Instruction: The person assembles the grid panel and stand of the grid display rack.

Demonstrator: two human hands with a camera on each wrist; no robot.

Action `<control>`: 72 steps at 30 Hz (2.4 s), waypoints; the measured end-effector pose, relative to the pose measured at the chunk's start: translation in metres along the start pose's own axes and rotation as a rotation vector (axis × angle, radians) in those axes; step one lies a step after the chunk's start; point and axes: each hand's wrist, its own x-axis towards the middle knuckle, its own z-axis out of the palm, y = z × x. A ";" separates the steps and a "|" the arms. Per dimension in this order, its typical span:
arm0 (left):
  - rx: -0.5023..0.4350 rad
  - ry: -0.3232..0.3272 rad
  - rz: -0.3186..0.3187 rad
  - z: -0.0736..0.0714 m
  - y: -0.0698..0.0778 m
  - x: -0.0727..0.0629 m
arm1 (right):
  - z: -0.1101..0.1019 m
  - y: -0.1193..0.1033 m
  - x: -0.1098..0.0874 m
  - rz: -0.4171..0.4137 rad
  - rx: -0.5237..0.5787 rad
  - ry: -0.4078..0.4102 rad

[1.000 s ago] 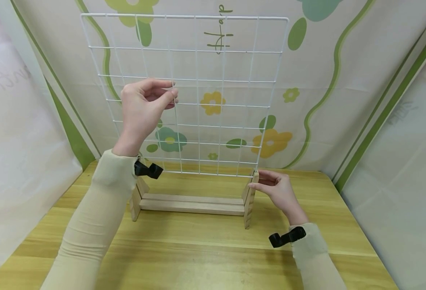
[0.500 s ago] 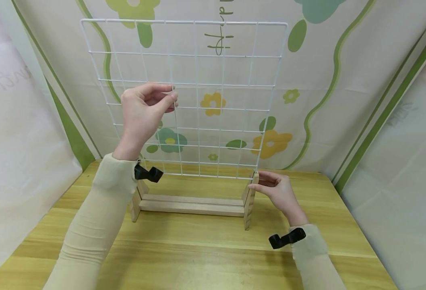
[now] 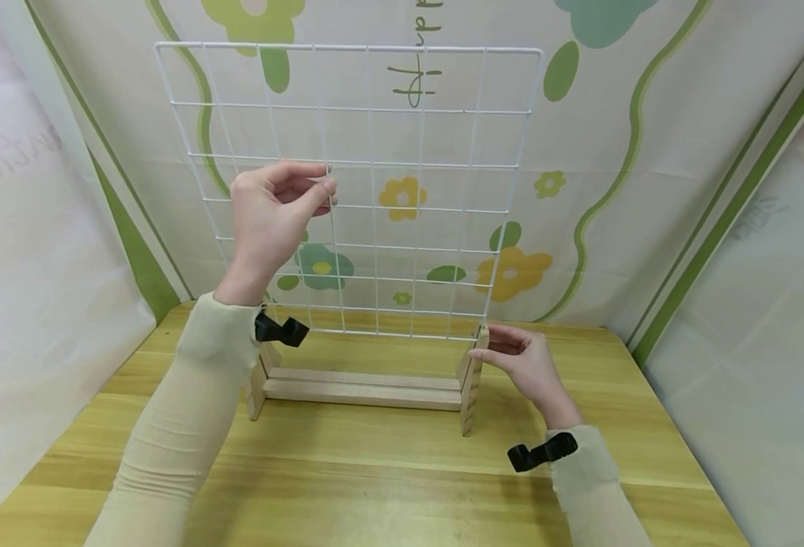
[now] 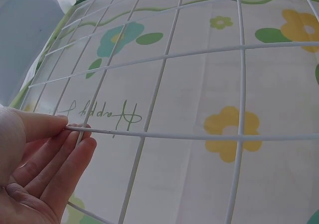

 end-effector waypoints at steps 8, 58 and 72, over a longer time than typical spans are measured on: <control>0.000 0.003 0.003 0.000 -0.002 -0.001 | 0.000 0.000 -0.001 0.018 0.001 -0.002; 0.000 0.030 0.039 -0.001 -0.013 -0.016 | 0.000 0.005 0.003 -0.023 0.010 0.000; -0.025 0.034 0.038 0.000 -0.019 -0.022 | -0.001 0.006 0.002 -0.019 0.015 -0.001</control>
